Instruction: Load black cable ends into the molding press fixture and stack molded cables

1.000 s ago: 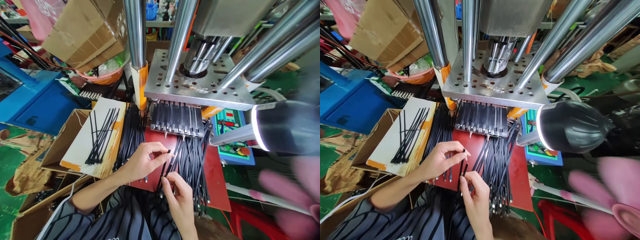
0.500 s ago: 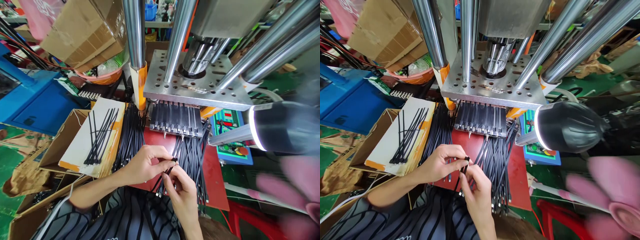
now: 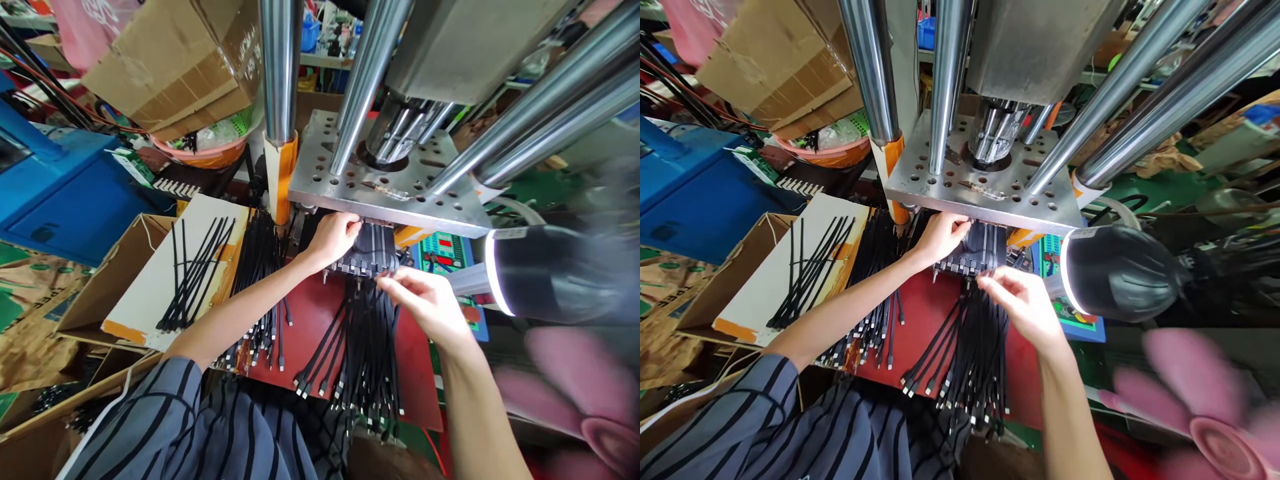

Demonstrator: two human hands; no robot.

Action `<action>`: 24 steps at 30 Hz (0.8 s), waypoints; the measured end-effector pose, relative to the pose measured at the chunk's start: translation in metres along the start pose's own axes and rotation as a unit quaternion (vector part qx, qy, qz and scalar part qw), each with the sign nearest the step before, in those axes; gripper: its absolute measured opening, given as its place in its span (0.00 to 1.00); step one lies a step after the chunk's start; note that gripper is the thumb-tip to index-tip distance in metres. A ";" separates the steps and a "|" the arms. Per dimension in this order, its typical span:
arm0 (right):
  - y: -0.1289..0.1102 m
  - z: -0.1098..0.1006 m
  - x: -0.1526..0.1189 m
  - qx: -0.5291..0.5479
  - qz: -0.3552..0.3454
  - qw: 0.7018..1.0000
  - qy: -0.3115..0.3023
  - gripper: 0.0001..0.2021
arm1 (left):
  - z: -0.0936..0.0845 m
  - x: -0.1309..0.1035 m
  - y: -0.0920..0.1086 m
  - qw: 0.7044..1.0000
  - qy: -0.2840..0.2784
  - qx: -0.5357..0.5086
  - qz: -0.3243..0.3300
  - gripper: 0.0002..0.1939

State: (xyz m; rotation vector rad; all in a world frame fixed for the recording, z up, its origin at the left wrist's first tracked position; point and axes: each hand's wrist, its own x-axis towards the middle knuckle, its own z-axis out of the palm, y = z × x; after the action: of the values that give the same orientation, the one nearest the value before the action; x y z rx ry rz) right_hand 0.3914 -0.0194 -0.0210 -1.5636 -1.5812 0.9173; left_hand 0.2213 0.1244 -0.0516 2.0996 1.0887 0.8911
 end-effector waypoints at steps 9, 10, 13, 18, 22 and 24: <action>0.033 -0.026 0.084 0.011 0.007 1.000 -0.026 0.29 | -0.015 -0.061 0.004 0.962 -0.119 0.097 0.227 0.18; 0.036 -0.027 0.087 0.011 0.013 0.999 -0.037 0.29 | -0.014 -0.065 0.004 0.951 -0.130 0.125 0.252 0.17; 0.043 -0.028 0.092 0.001 0.017 0.999 -0.045 0.28 | -0.006 -0.066 0.002 0.932 -0.134 0.161 0.297 0.15; 0.046 -0.023 0.091 -0.010 -0.009 1.000 -0.017 0.27 | 0.002 -0.062 0.001 0.915 -0.140 0.199 0.322 0.19; 0.046 -0.021 0.089 -0.001 -0.009 1.000 -0.002 0.26 | 0.002 -0.061 0.003 0.909 -0.145 0.211 0.328 0.17; 0.048 -0.020 0.090 0.003 -0.012 1.000 0.004 0.26 | 0.005 -0.060 0.005 0.917 -0.131 0.194 0.323 0.17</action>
State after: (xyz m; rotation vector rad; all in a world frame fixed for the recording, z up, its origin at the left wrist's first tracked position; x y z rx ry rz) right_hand 0.4321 0.0714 -0.0518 -1.5400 -1.5871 0.9013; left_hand 0.2012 0.0702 -0.0682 2.8951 0.4420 0.6701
